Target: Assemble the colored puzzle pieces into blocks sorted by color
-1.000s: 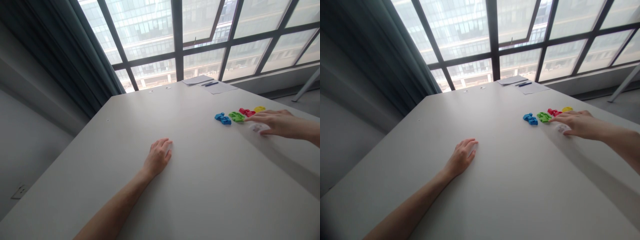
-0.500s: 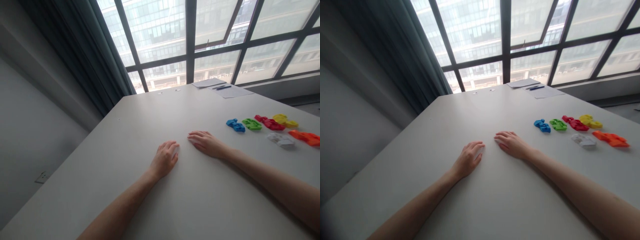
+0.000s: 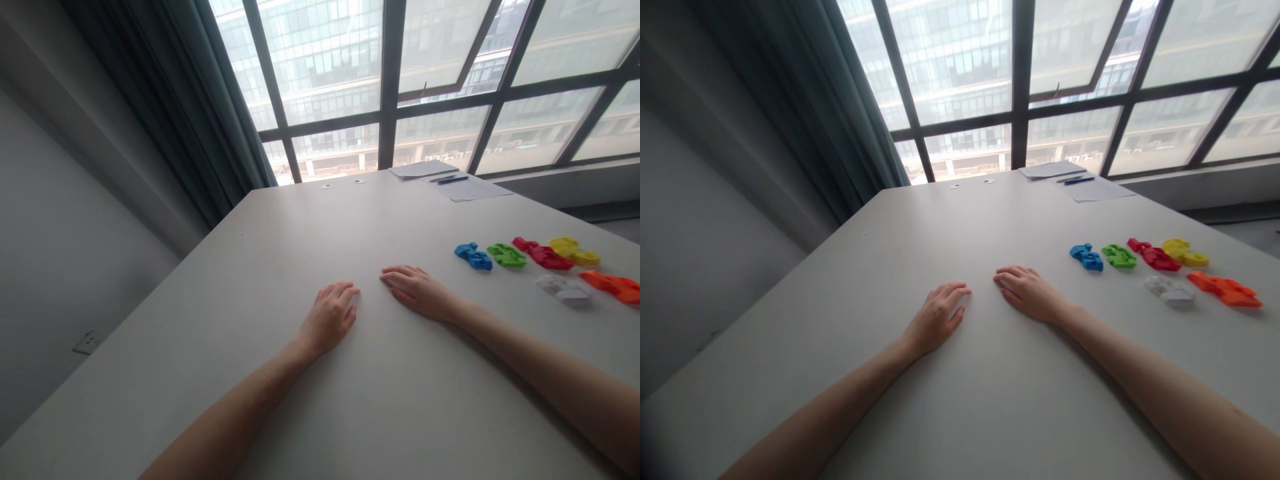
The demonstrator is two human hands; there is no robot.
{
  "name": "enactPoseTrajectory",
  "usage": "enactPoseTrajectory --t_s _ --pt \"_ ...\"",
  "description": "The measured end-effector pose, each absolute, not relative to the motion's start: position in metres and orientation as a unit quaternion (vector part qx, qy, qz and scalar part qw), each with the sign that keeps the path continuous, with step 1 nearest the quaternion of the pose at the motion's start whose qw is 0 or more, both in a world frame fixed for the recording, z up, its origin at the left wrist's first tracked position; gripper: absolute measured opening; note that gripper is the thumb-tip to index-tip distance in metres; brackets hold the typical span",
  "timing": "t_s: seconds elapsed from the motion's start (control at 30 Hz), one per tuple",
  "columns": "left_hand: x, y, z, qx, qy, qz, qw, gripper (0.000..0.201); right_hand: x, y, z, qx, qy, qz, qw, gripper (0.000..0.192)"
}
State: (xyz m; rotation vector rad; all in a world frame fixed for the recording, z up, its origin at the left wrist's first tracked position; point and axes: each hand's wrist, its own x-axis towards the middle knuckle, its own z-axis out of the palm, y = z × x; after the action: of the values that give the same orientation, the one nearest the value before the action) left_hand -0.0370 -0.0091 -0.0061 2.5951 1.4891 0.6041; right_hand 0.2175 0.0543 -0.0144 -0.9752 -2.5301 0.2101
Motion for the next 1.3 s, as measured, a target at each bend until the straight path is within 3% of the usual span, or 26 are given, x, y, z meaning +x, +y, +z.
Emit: enactPoseTrajectory --t_s 1.3 --pt "-0.0356 -0.0096 -0.0041 0.847 0.492 0.194 0.048 0.034 0.2173 0.0537 -0.0137 -0.348 -0.908 0.082 0.218 0.033"
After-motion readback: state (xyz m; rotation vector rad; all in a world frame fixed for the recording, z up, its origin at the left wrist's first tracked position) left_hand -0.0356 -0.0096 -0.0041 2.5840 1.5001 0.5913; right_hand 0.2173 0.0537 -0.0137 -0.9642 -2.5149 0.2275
